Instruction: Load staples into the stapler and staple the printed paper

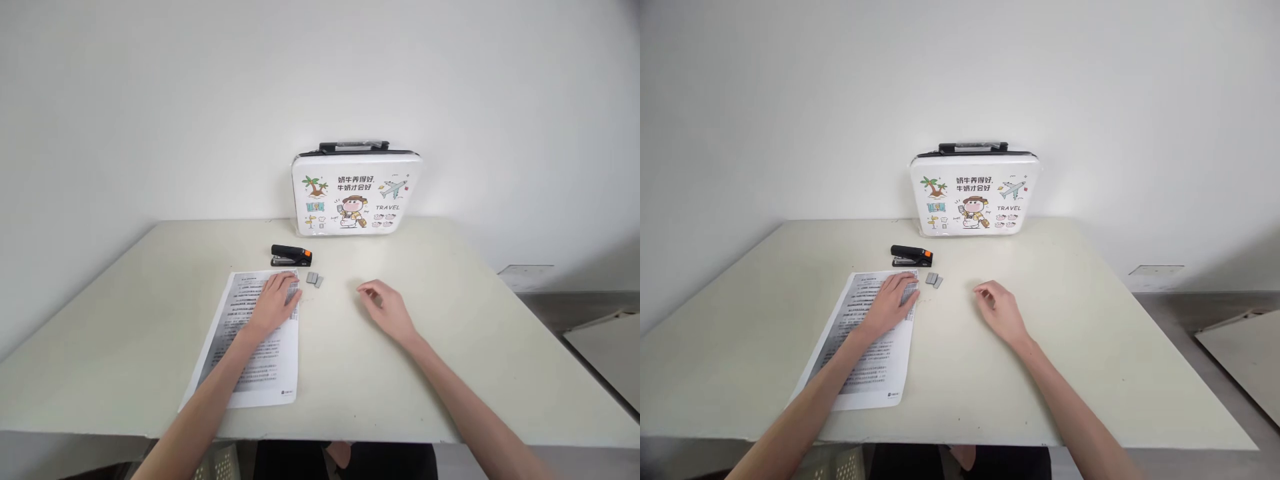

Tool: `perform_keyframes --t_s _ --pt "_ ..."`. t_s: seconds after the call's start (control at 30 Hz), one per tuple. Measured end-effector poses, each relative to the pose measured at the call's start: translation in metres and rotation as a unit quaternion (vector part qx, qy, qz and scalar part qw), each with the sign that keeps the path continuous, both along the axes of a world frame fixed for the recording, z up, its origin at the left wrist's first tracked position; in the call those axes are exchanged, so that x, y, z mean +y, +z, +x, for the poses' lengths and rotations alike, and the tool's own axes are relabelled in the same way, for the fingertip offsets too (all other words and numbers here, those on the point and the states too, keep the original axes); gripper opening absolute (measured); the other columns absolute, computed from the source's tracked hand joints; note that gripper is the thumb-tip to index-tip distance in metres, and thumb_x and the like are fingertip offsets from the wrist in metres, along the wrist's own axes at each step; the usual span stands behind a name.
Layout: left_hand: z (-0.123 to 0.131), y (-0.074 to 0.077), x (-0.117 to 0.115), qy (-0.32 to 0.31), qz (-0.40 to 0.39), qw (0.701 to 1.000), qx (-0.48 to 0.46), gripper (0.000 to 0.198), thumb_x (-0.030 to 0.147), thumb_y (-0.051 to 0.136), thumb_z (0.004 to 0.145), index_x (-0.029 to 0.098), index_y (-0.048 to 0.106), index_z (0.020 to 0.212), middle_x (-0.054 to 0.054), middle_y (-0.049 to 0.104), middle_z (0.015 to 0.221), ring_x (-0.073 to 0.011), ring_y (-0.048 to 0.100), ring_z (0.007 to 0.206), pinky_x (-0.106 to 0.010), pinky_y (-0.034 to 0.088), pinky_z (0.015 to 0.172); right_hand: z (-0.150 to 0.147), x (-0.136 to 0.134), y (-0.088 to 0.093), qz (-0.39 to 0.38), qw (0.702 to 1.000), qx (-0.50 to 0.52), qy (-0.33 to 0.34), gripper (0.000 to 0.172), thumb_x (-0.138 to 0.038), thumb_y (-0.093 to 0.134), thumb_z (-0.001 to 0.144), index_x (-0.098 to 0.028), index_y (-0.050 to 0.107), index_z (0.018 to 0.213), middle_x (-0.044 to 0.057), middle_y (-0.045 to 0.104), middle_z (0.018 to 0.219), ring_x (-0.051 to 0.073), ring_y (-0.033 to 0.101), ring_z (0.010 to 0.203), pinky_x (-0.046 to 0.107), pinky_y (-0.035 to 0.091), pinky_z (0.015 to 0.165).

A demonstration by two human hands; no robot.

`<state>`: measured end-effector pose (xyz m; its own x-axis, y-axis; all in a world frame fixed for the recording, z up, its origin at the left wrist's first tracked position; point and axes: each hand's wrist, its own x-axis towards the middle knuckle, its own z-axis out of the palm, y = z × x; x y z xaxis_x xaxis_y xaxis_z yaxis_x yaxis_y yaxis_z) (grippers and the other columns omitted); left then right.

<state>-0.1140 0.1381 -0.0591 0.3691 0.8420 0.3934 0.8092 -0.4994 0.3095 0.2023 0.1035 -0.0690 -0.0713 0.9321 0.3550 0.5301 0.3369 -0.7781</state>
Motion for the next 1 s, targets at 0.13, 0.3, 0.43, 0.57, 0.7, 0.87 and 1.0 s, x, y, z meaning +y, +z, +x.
perform_keyframes --t_s 0.13,0.3,0.43,0.57,0.7,0.87,1.0 --pt "0.002 0.000 0.001 -0.001 0.006 1.000 0.009 0.026 0.032 0.052 0.105 0.024 0.063 0.126 -0.010 0.064 0.135 -0.0308 0.056 0.128 -0.051 0.043 0.114 0.022 0.010 -0.005 0.015 0.997 -0.009 -0.073 0.026 -0.039 0.054 0.097 -0.021 0.072 0.100 0.009 0.076 0.098 0.020 0.067 0.074 0.032 0.049 0.062" --pt "0.006 0.000 0.001 0.000 0.011 1.000 0.000 0.025 0.031 0.053 0.103 0.024 0.064 0.125 -0.010 0.065 0.135 -0.0311 0.057 0.128 -0.050 0.043 0.114 0.035 0.014 -0.008 0.015 0.994 0.000 -0.111 0.025 -0.039 0.056 0.095 -0.021 0.073 0.099 0.009 0.077 0.098 0.020 0.066 0.072 0.033 0.051 0.066" --pt "0.004 0.005 0.005 -0.013 -0.034 0.997 -0.061 0.026 0.037 0.058 0.100 0.024 0.066 0.122 -0.009 0.068 0.132 -0.0309 0.059 0.128 -0.050 0.044 0.114 0.039 0.014 -0.009 0.010 0.992 -0.002 -0.128 0.026 -0.041 0.057 0.095 -0.021 0.073 0.097 0.009 0.077 0.095 0.020 0.066 0.070 0.034 0.051 0.067" --pt "-0.005 0.013 0.013 0.036 -0.069 0.984 -0.161 0.029 0.043 0.055 0.101 0.025 0.066 0.121 -0.007 0.071 0.125 -0.0266 0.068 0.114 -0.042 0.056 0.098 0.041 0.016 -0.011 0.024 0.993 -0.007 -0.119 0.025 -0.037 0.055 0.095 -0.020 0.073 0.097 0.009 0.077 0.096 0.019 0.065 0.068 0.034 0.051 0.068" --pt "-0.012 0.015 0.021 0.104 -0.039 0.976 -0.190 0.030 0.043 0.051 0.102 0.022 0.064 0.118 -0.011 0.069 0.127 -0.0279 0.066 0.117 -0.042 0.056 0.094 0.040 0.017 -0.012 0.032 0.993 -0.014 -0.109 0.022 -0.033 0.055 0.093 -0.021 0.073 0.097 0.008 0.077 0.097 0.018 0.065 0.067 0.034 0.052 0.070" --pt "-0.016 0.007 0.027 0.119 -0.054 0.974 -0.184 0.030 0.043 0.053 0.099 0.021 0.064 0.116 -0.012 0.070 0.123 -0.0279 0.068 0.111 -0.043 0.056 0.094 0.036 0.018 -0.012 0.039 0.995 -0.019 -0.086 0.020 -0.030 0.055 0.092 -0.022 0.072 0.096 0.007 0.076 0.095 0.018 0.065 0.068 0.034 0.053 0.071" --pt "-0.016 0.004 0.027 0.091 -0.069 0.982 -0.153 0.028 0.043 0.059 0.094 0.022 0.067 0.111 -0.011 0.071 0.119 -0.0310 0.064 0.117 -0.048 0.050 0.106 0.034 0.018 -0.012 0.043 0.997 -0.028 -0.062 0.019 -0.030 0.055 0.093 -0.022 0.072 0.096 0.007 0.076 0.096 0.019 0.066 0.071 0.034 0.053 0.071"
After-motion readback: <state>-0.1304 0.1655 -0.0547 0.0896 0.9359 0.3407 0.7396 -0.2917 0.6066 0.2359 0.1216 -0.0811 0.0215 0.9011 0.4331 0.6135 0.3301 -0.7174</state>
